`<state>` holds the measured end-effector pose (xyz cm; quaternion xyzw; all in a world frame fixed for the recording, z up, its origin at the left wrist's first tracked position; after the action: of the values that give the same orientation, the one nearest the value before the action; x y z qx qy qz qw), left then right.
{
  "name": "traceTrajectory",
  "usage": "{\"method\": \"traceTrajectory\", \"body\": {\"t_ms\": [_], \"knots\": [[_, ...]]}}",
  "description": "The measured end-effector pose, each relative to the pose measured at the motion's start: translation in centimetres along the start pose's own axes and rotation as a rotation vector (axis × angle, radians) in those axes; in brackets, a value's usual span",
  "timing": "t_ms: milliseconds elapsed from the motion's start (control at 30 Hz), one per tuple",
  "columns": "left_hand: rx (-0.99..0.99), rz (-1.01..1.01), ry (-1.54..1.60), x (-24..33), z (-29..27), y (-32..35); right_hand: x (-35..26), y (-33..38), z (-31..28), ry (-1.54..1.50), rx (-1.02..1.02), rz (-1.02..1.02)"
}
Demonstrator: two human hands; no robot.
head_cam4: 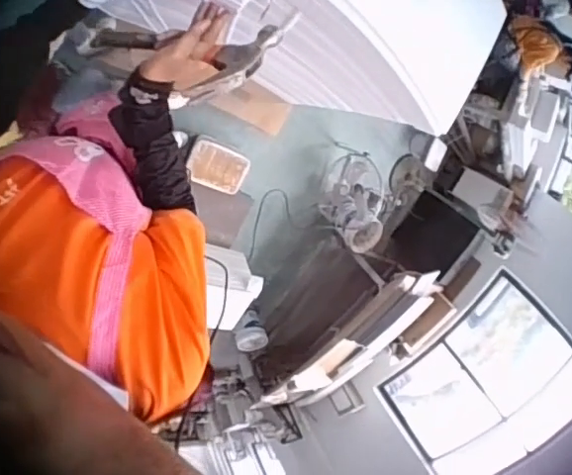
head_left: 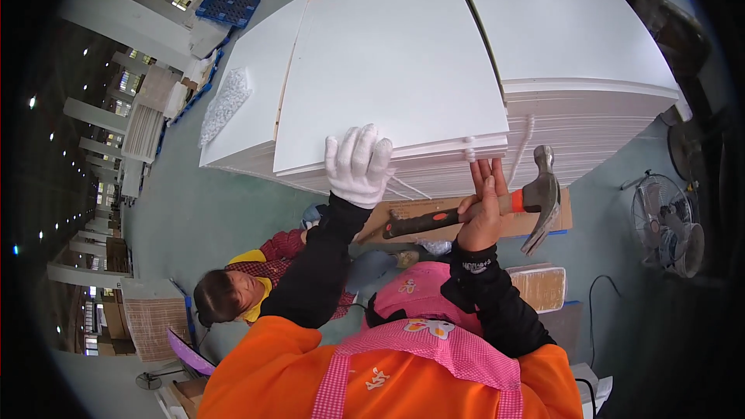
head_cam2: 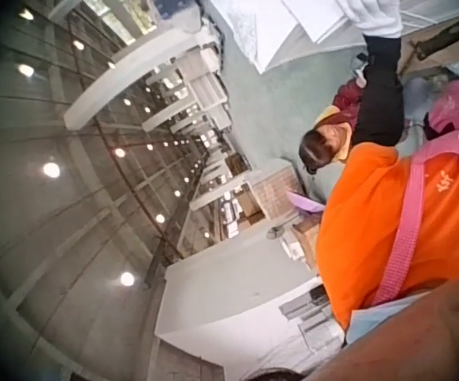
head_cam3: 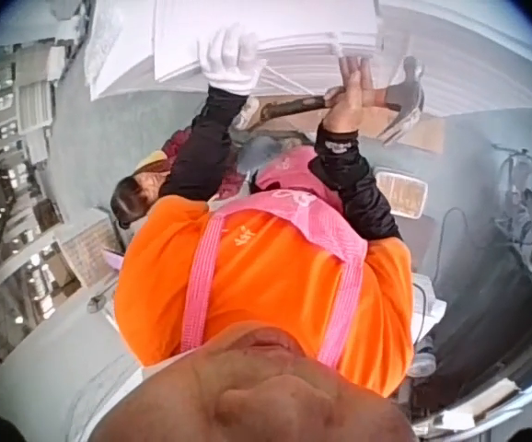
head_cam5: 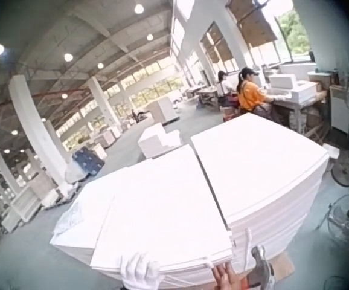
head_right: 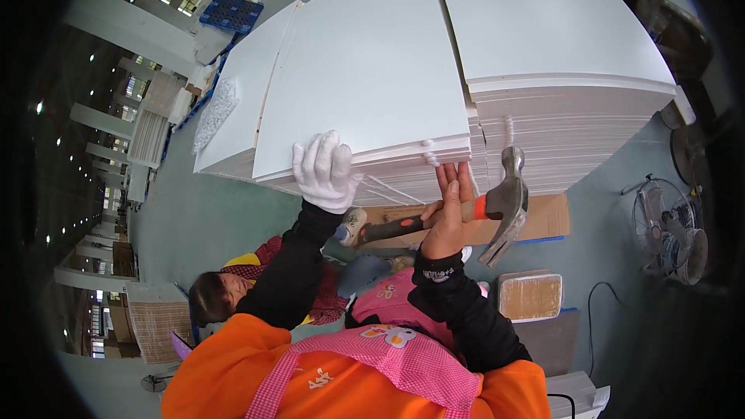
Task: Assembling white wooden panels by hammering and inserting hardware.
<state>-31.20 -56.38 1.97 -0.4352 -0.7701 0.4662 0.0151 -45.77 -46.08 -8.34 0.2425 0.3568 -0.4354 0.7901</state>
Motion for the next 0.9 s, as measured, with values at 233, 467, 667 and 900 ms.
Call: {"method": "traceTrajectory", "body": {"t_ms": [233,467,667,900], "knots": [[0.029,0.038,-0.038,-0.5,1.5,-1.0,1.1,-1.2,1.4,-0.116,0.107,0.061],[0.007,-0.023,-0.051,-0.8,3.4,-2.6,2.2,-3.6,1.6,-0.096,0.172,0.223],[0.009,-0.050,-0.033,-0.2,4.5,-3.7,1.1,-4.3,1.1,-0.213,0.208,0.144],[0.033,-0.070,-0.034,-0.2,4.9,-3.7,1.8,-0.8,-6.4,0.069,0.151,-0.011]]}}
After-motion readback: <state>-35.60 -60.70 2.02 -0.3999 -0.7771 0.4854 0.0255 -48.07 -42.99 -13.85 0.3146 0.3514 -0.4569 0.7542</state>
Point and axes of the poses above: each hand's wrist, its own y-axis away from the middle knuckle, its own z-axis out of the palm, x = y × z, the point moved 10 cm from there along -y, towards the middle knuckle, and after that the axes turned 6 degrees about -z, right-handed, at the moved point
